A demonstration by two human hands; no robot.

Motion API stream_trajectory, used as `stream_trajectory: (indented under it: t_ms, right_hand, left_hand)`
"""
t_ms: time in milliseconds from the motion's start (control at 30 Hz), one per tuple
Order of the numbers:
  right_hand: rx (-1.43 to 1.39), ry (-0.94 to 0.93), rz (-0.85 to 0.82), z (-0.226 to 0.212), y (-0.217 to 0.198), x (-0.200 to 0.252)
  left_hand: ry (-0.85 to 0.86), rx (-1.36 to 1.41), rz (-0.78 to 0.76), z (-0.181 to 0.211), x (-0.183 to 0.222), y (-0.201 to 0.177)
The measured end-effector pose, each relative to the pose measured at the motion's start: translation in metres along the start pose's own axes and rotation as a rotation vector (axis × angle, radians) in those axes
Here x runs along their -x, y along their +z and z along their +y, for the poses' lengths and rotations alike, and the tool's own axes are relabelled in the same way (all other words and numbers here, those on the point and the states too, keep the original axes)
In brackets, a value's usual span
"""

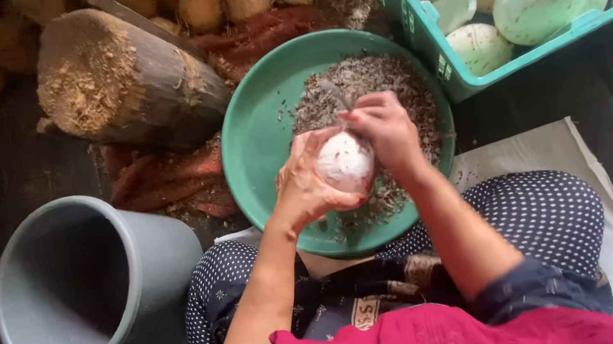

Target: The person sits on a mat and uses a knife to peel the husk off a coconut over a green basin. The person rotates the coconut and scrapes away the husk, collecting the shavings in the basin. Finished peeled coconuts are placed in a nearby green crate.

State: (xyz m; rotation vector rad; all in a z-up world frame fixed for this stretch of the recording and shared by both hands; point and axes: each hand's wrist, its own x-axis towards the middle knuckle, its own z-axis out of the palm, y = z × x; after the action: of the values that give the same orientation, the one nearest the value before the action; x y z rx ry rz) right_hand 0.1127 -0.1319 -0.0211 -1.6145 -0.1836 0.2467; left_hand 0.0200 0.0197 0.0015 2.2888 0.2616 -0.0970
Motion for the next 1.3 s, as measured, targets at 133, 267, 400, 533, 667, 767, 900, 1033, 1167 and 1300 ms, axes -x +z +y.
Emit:
stream_trajectory:
  t_ms: [133, 267, 400, 533, 667, 767, 900, 1033, 1167, 1300]
  right_hand:
    - [-0.417, 0.463, -0.161, 0.062, -0.001, -0.027]
    - [-0.606, 0.637, 0.080, 0.080, -0.001, -0.015]
    - [0.083, -0.029, 0.270, 0.041, 0.006, 0.046]
    - [0.356, -0.786, 0.185, 0.044, 0.008, 0.037]
    - [-0.085, -0.211, 0.142, 0.070, 0.004, -0.008]
    - [0.044, -0.494, 0.214, 0.037, 0.008, 0.026]
    - [0.445, -0.967, 0.351, 0.033, 0.012, 0.044]
    - [-0.064, -0.151, 0.117, 0.053, 0.005, -0.010]
    - [-0.454, 0.403, -0.063, 0.062, 0.000, -0.019]
    - [-0.450, 0.497, 0.000, 0.098, -0.009, -0.015]
  left_hand:
    - [0.012, 0.002, -0.053, 0.020, -0.001, -0.013]
    - [-0.003, -0.093, -0.135, 0.038, 0.006, -0.018]
    - [-0.093, -0.052, -0.065, 0.022, -0.003, -0.006]
    - [-0.017, -0.142, -0.010, 0.015, -0.004, -0.002]
    - [0.002, -0.112, -0.051, 0.025, 0.001, -0.007]
    - [-0.024, -0.126, -0.055, 0.016, -0.005, -0.004]
    - [-0.050, -0.155, -0.075, 0.006, -0.003, 0.004]
    - [0.013, -0.121, -0.063, 0.019, -0.002, -0.008]
    - [0.047, -0.132, -0.104, 0.023, -0.004, -0.016]
    - [-0.052, -0.198, -0.192, 0.051, 0.001, -0.031]
